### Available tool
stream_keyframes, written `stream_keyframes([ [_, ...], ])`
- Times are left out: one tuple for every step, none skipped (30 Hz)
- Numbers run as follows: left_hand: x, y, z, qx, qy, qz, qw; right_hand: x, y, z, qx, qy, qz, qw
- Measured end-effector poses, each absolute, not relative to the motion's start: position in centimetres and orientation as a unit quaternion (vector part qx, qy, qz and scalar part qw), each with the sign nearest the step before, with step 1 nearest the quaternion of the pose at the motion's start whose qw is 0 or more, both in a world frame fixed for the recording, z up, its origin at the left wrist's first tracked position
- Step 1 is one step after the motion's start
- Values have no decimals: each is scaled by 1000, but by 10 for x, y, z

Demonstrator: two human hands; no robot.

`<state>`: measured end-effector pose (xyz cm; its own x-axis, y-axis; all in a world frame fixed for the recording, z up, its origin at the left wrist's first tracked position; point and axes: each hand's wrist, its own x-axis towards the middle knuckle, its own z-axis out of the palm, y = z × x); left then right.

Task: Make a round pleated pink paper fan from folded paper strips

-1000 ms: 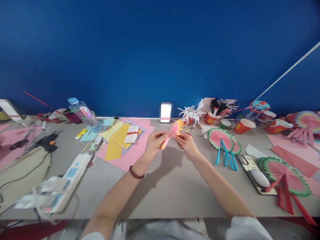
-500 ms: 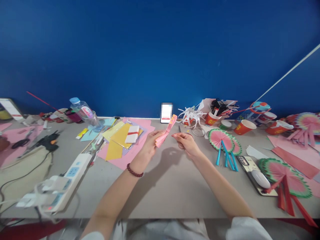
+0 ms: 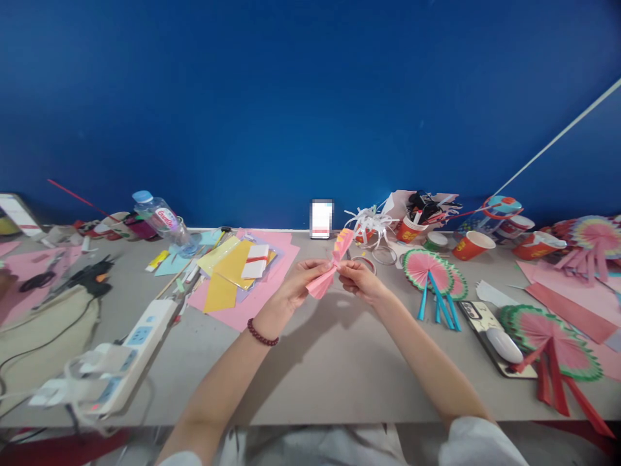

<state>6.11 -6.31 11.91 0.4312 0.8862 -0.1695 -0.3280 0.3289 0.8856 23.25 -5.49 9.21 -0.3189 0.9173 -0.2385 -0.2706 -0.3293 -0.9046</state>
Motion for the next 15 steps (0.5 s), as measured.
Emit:
stream_keyframes([
  [61,-63,118,401,337,408,747,232,-55,92,-408,-396,707,420],
  [61,-63,117,397,334,406,752,233,-54,92,-410,-395,707,419],
  [61,-63,116,397,332,404,754,233,-54,92,-410,-397,707,418],
  [61,-63,116,402,332,402,753,234,-54,91,-408,-400,707,417],
  [61,-63,117,411,334,401,748,234,-54,91,-404,-406,707,415],
  [61,-63,118,420,338,401,740,235,-53,90,-399,-411,707,414],
  [61,-64,118,429,343,404,731,236,-53,89,-395,-416,708,412],
  [62,-64,119,434,351,408,722,237,-53,89,-391,-420,708,411],
  [62,-64,119,437,359,415,713,237,-52,88,-390,-423,708,409],
  [63,-64,119,438,366,423,704,238,-52,88,-391,-424,708,406],
  [64,-64,119,438,372,431,696,238,-52,88,-394,-426,708,403],
  [65,-64,118,437,377,437,690,238,-52,87,-396,-427,707,401],
  [65,-64,117,438,381,440,685,238,-52,87,-397,-430,706,398],
  [66,-64,117,439,383,441,682,238,-51,87,-398,-433,706,394],
  [66,-64,116,441,385,442,680,239,-51,86,-397,-437,707,390],
])
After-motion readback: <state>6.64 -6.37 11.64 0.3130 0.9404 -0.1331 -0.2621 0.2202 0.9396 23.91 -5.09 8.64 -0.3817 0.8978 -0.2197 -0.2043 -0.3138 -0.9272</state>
